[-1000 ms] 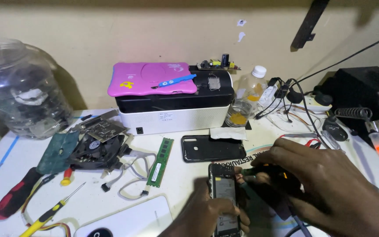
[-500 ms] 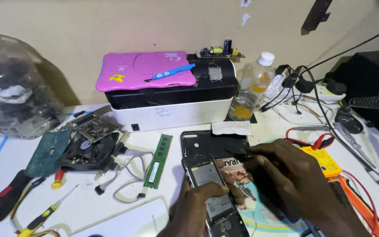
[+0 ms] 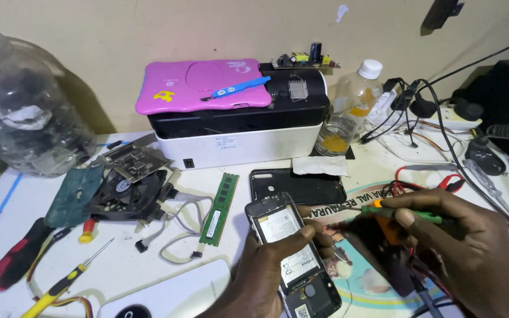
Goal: The person uses a screwdriver to remove screws from the back of a disassembled smartphone. They then detach the back cover, separate the internal components, and reassemble the device by placing the back cover back on and securing it. Finally, they connect a charging cable to the phone.
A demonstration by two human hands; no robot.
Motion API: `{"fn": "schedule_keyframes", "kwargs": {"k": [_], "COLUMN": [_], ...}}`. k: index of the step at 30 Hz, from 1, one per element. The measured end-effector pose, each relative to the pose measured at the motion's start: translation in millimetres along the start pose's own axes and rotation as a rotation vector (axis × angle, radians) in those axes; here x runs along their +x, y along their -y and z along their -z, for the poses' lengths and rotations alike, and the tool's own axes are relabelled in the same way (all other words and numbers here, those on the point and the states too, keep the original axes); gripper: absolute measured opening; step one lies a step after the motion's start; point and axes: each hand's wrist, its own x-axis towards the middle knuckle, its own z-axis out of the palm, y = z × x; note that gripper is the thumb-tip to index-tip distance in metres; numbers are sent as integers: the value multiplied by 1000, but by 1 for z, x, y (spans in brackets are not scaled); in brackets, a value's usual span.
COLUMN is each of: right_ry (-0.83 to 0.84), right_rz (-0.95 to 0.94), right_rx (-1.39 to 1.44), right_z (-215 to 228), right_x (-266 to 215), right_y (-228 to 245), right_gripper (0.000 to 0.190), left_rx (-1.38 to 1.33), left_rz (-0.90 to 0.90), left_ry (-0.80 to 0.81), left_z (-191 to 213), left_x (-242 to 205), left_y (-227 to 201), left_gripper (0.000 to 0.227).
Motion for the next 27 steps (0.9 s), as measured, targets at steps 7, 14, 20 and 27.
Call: {"fn": "schedule_keyframes", "kwargs": {"k": [7, 14, 20, 27], "right_ry": [56, 42, 71, 51], "right_rz": [-36, 66, 136, 147], "right_rx": [473, 327, 329, 265], "right_z": [-4, -3, -3, -2], "right_x": [-5, -6, -6, -8], "right_y": [-23, -24, -32, -26], "right_gripper": [18, 17, 18, 18], "left_rx": [-52, -10, 28, 43], "left_rz": [36, 75, 47, 25], "left_ry": [55, 81, 74, 106], "left_z": [3, 6, 5, 10], "left_x": [-1, 0, 1, 5], "left_y": [4, 6, 5, 10], "left_gripper": [35, 36, 43, 40]}}
